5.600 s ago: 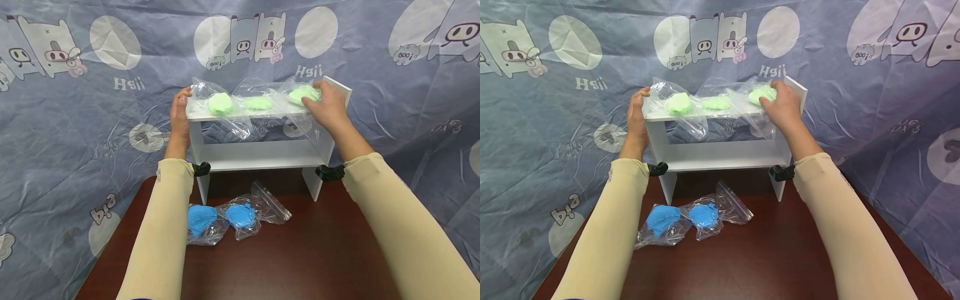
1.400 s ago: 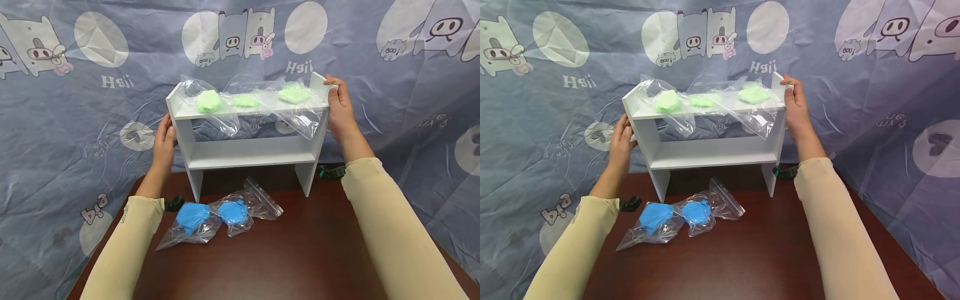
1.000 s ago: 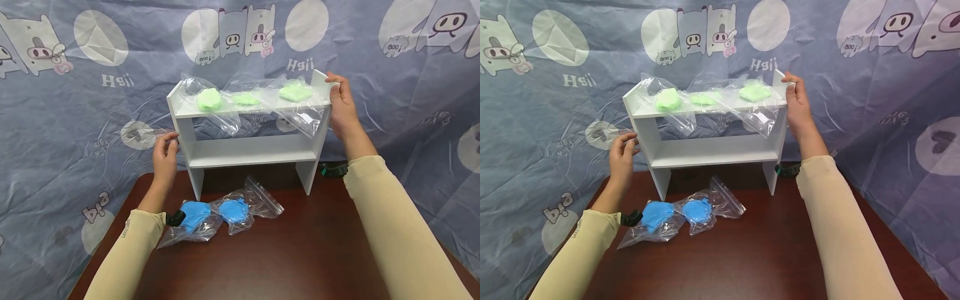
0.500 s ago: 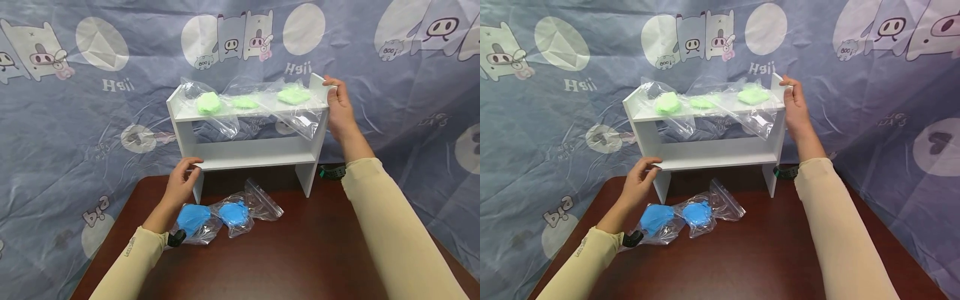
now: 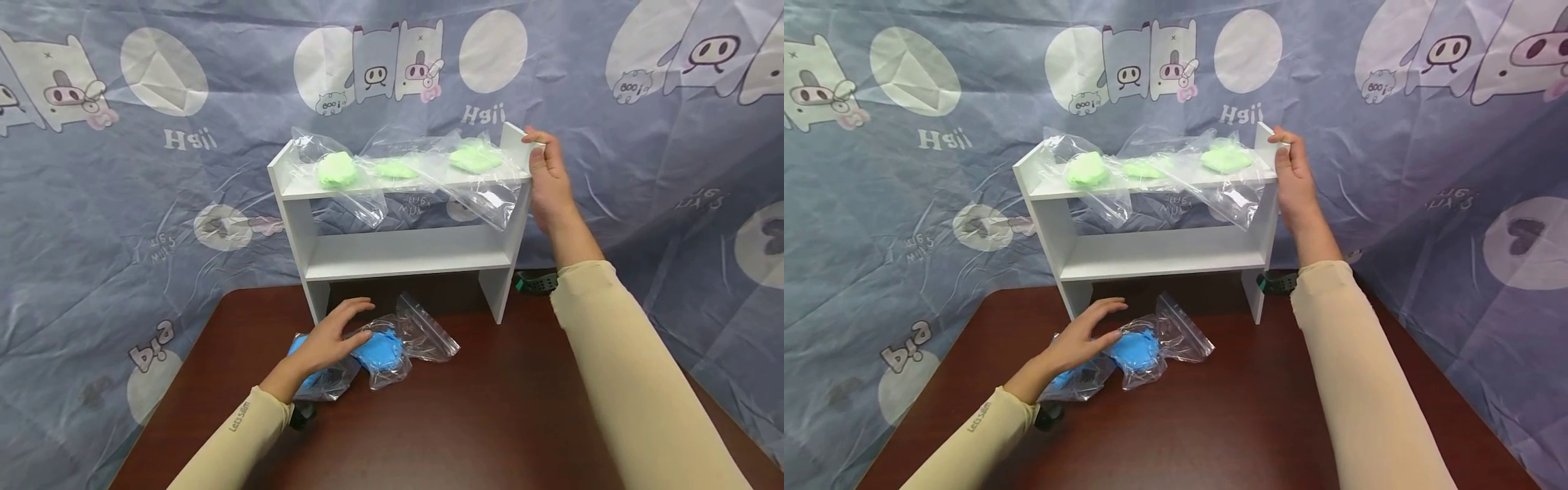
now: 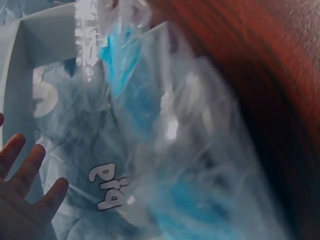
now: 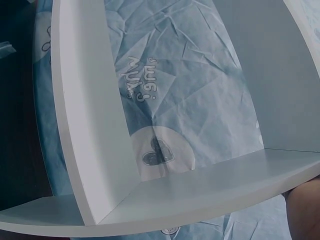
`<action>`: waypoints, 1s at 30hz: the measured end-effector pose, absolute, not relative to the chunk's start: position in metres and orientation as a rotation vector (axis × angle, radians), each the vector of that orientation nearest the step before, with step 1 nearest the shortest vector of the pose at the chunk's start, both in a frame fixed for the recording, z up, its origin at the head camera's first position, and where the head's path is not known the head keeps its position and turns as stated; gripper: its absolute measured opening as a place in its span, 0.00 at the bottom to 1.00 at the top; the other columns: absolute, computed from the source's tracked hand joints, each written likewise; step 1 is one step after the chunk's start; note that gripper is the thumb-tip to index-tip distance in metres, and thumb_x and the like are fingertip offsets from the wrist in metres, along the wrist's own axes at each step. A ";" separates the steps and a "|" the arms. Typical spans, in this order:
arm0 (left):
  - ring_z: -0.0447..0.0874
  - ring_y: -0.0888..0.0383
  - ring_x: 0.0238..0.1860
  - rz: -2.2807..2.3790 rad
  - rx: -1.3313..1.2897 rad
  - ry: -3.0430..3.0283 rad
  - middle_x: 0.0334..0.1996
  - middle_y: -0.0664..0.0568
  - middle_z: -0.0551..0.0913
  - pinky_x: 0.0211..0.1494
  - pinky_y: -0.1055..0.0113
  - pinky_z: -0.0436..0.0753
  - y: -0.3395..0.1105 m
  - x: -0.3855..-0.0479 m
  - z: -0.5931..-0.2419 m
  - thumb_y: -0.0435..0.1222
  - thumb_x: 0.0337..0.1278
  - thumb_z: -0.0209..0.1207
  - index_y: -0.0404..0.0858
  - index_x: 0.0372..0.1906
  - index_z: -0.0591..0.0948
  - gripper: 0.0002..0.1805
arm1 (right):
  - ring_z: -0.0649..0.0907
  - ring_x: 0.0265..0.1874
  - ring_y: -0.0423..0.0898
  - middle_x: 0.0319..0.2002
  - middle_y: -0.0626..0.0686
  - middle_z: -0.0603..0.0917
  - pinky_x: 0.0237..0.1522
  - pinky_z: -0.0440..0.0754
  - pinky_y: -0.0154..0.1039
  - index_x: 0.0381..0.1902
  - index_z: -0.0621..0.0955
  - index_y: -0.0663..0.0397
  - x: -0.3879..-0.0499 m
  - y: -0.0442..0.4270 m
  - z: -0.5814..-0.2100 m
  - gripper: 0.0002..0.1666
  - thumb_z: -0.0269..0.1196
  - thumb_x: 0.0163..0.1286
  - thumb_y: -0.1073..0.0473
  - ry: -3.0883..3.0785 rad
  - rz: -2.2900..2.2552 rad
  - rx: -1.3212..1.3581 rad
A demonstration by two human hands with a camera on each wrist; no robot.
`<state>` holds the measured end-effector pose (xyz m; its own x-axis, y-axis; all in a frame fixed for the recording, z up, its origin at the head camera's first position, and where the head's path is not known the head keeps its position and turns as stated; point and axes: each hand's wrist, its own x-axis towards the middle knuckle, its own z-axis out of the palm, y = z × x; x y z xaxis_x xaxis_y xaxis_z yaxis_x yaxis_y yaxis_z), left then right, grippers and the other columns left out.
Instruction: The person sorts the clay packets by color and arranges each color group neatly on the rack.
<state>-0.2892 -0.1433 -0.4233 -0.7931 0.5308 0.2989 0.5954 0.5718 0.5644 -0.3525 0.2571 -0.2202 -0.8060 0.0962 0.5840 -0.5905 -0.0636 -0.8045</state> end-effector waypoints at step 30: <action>0.49 0.35 0.79 -1.183 -0.813 -2.967 0.79 0.43 0.56 0.77 0.34 0.49 -0.124 -0.299 -0.486 0.54 0.51 0.70 0.42 0.80 0.52 0.57 | 0.54 0.76 0.42 0.80 0.50 0.52 0.76 0.53 0.43 0.51 0.72 0.43 -0.351 0.256 -0.220 0.12 0.42 0.80 0.55 -1.755 1.919 0.551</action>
